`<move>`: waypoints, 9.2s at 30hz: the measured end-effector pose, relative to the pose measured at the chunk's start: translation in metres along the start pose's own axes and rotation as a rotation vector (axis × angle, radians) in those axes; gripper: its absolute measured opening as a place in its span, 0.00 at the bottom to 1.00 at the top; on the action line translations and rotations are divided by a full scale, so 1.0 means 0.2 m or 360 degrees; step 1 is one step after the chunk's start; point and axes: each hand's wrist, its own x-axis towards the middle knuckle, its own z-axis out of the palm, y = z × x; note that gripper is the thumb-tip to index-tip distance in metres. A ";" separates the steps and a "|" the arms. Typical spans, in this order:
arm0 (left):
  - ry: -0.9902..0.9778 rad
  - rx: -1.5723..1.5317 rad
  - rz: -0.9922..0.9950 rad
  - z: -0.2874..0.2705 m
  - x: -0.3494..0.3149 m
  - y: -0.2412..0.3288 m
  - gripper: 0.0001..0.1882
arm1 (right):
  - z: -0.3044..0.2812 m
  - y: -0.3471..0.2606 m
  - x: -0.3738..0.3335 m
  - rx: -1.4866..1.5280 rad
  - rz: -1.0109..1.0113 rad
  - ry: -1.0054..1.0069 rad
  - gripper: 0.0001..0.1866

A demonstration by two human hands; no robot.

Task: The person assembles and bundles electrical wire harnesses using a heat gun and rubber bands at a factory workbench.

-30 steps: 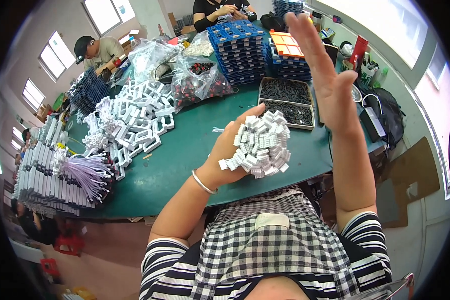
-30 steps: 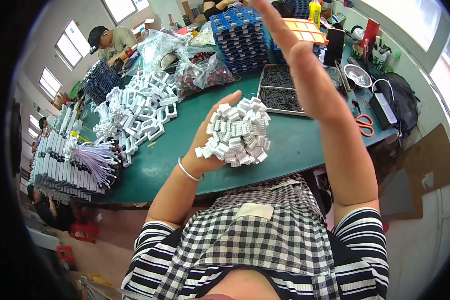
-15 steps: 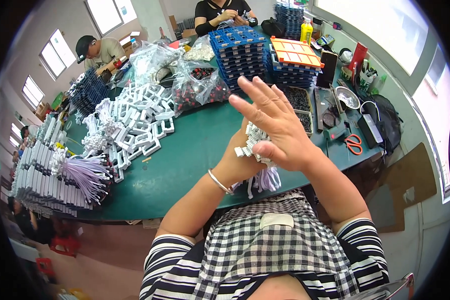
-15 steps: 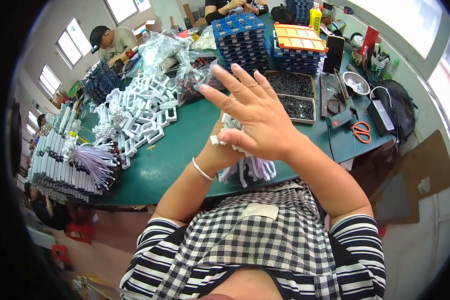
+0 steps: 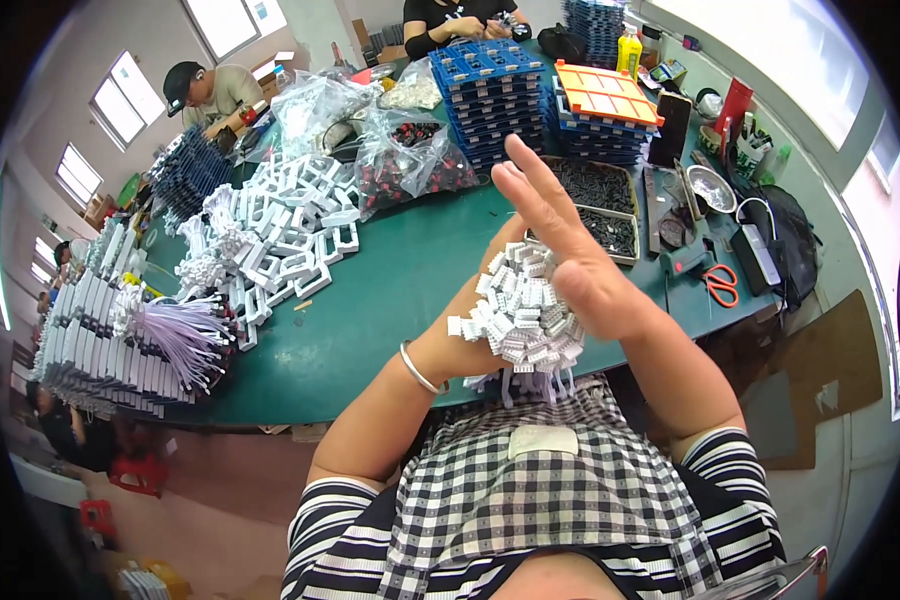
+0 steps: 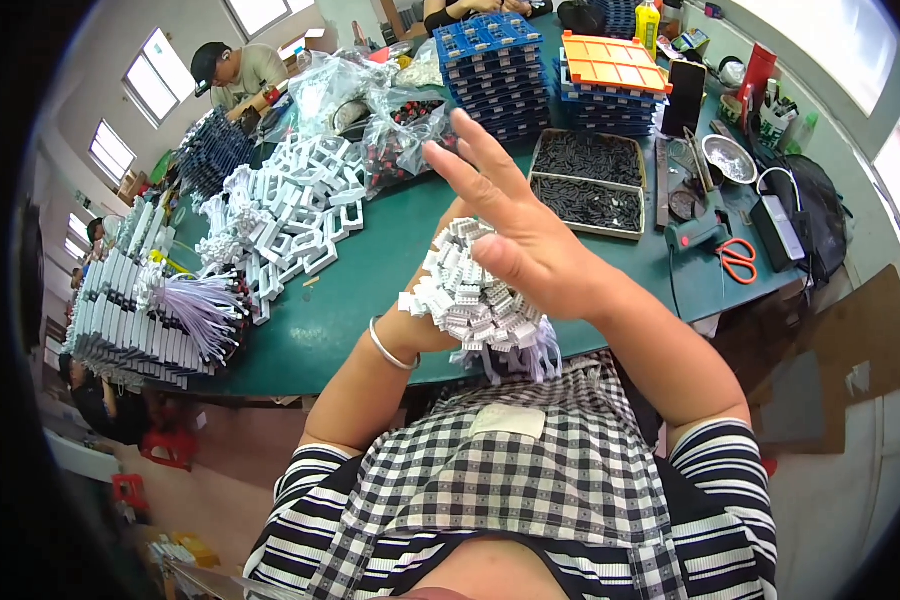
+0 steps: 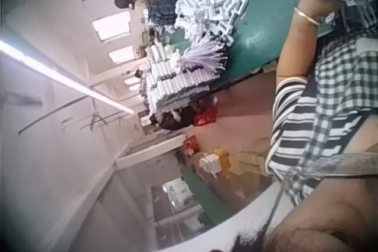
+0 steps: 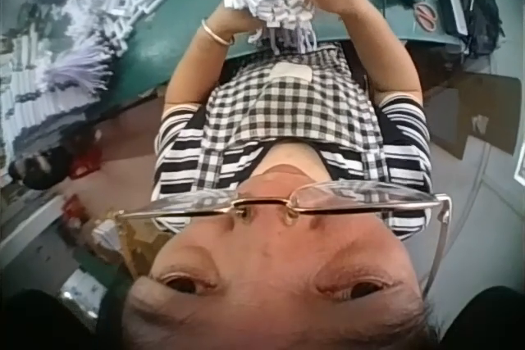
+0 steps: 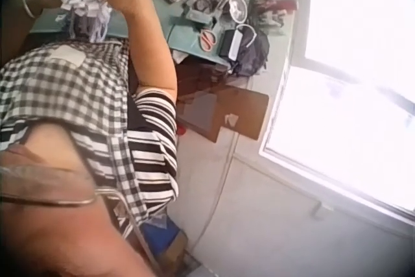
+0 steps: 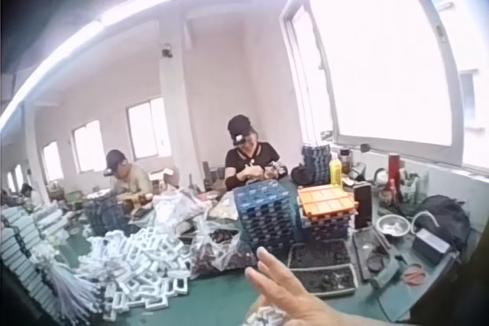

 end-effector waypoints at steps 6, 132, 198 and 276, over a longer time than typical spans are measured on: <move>0.0048 0.0541 0.0252 -0.10 -0.03 -0.03 0.50 | 0.03 0.03 0.06 0.0107 -0.0017 -0.0149 0.43; 0.0142 -0.1768 -0.0966 -0.46 -0.45 -0.38 0.24 | 0.35 0.36 -0.14 0.1032 0.1191 -0.0170 0.30; 0.0126 -0.1059 -0.1402 -0.55 -0.41 -0.60 0.27 | 0.36 0.71 -0.05 0.0457 0.1597 -0.0736 0.17; 0.0177 0.0846 -0.0840 -0.57 -0.50 -0.66 0.18 | 0.71 0.77 0.26 -0.0872 0.0443 -0.0770 0.27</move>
